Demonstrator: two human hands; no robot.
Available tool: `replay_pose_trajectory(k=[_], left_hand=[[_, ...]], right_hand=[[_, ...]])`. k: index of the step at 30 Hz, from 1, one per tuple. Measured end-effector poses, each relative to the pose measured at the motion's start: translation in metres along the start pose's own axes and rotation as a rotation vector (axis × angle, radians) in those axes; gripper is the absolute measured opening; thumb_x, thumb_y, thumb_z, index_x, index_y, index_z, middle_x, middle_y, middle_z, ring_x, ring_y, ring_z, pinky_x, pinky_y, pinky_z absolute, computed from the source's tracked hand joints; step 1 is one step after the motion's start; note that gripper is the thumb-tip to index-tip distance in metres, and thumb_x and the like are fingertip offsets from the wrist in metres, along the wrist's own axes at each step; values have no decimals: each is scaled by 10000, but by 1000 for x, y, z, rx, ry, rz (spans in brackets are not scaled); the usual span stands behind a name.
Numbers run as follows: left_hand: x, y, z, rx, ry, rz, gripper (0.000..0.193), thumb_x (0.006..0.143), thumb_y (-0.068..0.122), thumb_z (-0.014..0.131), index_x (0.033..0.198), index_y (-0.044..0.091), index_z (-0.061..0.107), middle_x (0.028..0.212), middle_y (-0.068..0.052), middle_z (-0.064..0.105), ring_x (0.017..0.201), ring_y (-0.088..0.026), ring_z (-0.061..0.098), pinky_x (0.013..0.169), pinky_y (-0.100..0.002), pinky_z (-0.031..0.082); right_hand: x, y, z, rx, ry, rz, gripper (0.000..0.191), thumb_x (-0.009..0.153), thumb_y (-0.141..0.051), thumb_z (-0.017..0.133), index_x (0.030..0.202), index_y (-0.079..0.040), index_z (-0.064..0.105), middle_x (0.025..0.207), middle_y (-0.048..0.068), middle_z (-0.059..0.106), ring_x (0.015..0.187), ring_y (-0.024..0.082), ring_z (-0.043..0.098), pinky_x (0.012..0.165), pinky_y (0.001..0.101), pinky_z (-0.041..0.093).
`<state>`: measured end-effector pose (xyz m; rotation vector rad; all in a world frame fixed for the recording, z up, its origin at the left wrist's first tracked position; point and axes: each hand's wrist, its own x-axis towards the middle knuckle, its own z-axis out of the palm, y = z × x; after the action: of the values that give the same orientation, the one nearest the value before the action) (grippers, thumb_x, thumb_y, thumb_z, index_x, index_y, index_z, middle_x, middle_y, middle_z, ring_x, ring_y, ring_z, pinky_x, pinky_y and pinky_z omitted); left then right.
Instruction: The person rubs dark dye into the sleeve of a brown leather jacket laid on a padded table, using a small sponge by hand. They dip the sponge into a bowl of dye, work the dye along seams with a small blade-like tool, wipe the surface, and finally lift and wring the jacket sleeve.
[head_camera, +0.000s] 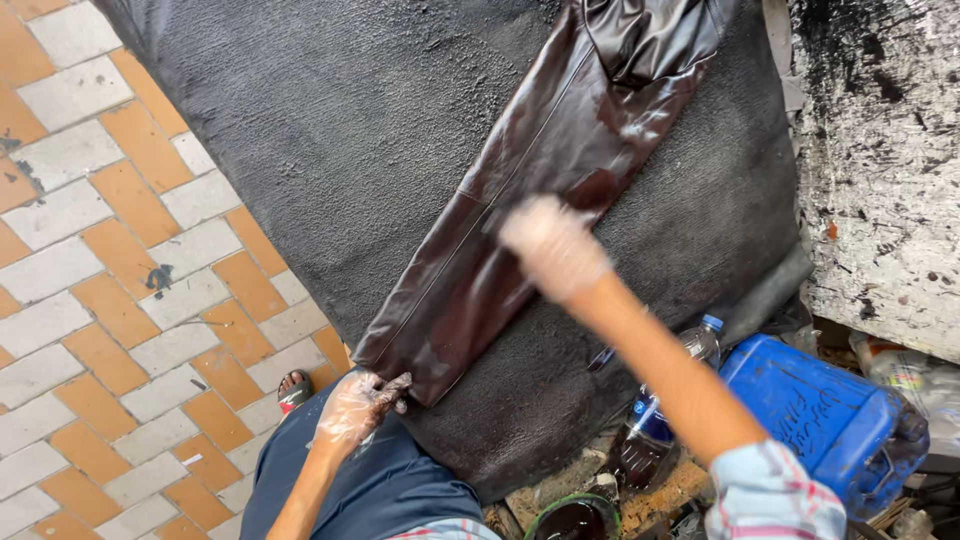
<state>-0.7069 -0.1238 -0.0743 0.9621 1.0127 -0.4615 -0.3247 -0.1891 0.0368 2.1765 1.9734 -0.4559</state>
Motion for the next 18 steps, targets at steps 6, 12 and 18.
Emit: replay_pose_trajectory(k=[6,12,18], left_hand=[[12,-24,-2,-33,-16,10,281,918,273,700,815,11,707,683,-121,687,508,-124,557,455,-234,414],[7,-20,-5,-74,-4,4,258,923,229,748,909,-29,749,757,-108,749,534,-90,503,475,-238,396],[21,-39,-8,-309,-128,62,327,931,189,673,1050,-115,677,881,-293,779,561,-158,568,462,-253,454]], right_hand=[[22,114,-38,164,598,354,327,788,67,650,1105,-13,665,1057,222,620,962,408,620,842,488,549],[8,-69,23,308,287,-318,329,729,-93,653,1056,-86,681,926,101,642,898,288,633,775,420,563],[66,86,-47,-336,270,-3,211,793,-7,625,987,-79,665,937,108,621,857,244,625,656,361,560]])
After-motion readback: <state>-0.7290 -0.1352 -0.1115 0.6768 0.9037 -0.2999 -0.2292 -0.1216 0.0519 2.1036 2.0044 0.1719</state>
